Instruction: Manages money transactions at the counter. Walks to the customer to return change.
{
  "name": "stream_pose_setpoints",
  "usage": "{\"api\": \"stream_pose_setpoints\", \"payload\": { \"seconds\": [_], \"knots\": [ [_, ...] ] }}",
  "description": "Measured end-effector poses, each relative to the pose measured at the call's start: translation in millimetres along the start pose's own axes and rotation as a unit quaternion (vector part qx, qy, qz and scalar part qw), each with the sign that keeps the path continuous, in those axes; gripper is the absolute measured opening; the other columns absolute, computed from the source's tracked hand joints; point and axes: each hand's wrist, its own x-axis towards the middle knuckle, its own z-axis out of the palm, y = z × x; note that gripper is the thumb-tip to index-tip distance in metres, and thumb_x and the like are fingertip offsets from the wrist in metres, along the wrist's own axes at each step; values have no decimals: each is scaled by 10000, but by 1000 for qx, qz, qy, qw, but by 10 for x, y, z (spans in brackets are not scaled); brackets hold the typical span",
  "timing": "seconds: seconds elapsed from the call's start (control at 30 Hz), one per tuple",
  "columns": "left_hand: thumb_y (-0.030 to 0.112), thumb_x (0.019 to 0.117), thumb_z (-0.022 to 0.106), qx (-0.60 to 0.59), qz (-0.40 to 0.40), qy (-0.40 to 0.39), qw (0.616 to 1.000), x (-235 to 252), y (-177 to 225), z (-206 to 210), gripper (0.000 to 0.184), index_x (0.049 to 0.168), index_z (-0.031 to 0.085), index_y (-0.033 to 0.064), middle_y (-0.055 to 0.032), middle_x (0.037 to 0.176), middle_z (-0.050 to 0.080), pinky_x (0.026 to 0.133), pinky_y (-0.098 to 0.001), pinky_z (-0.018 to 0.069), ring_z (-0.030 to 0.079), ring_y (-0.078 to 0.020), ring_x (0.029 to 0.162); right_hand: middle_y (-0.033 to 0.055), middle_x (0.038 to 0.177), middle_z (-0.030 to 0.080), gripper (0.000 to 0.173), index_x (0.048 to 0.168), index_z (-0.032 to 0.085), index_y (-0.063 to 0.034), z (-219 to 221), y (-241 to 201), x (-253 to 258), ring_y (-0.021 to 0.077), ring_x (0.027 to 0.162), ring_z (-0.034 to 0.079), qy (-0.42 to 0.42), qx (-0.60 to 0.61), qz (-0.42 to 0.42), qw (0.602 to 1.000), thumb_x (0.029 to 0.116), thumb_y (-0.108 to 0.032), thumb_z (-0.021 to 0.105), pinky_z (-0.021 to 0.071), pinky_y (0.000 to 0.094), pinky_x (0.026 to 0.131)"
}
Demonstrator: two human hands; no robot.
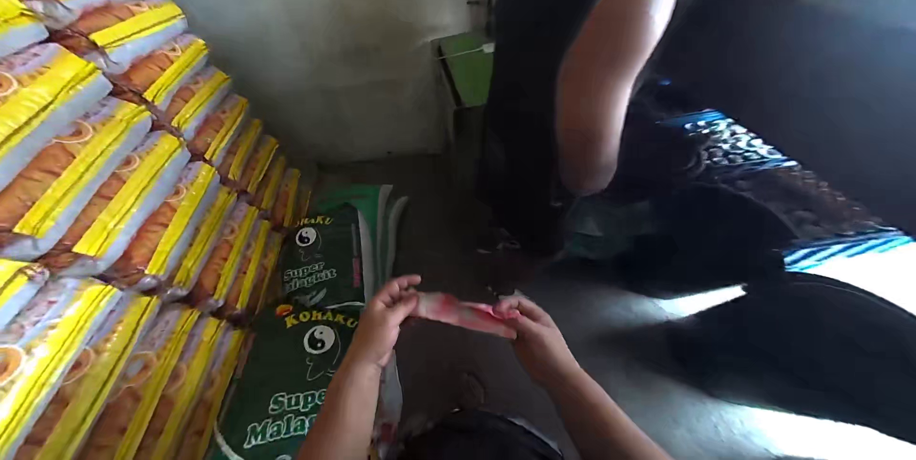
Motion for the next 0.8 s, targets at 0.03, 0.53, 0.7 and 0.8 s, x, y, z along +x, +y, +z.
{"api": "stream_pose_setpoints", "payload": {
  "seconds": [0.03, 0.53, 0.7, 0.8],
  "knots": [
    [65, 1009, 565, 5, 26, 33, 999, 222, 105, -70, 268, 1255, 640, -13, -58, 976, 713, 737, -296, 593, 684, -114, 815, -15, 987, 742, 189, 1083, 702, -118, 78, -60, 300, 86, 884, 700, -21, -18, 8, 1000, 924, -87, 604, 607, 303, 807],
    [244, 1033, 629, 303, 52, -55, 950, 3988, 1073, -886, 238, 1097, 730, 39, -82, 1035, 714, 900, -357, 561, 678, -141, 955, 156, 1217, 693, 397, 1331, 633, -30, 745, -214, 4172, 231, 1072, 695, -93, -373, 133, 913, 962, -164, 695, 579, 421, 955],
    [231, 1052, 581, 206, 152, -137, 957, 5513, 1408, -410, 265, 994, 729, 19, -46, 954, 704, 838, -289, 570, 668, -88, 872, 82, 1040, 727, 198, 1121, 725, -24, 486, -545, 5137, 123, 915, 695, 113, -346, 24, 931, 959, -126, 672, 588, 333, 853],
    [217, 1073, 550, 177, 149, -174, 957, 6325, 1492, -64, 270, 1025, 726, 17, -43, 979, 718, 840, -293, 583, 682, -94, 881, 61, 959, 746, 195, 1105, 713, -34, 145, -641, 5557, 122, 826, 727, 227, -300, 26, 926, 952, -154, 704, 626, 342, 782]
  ]
}}
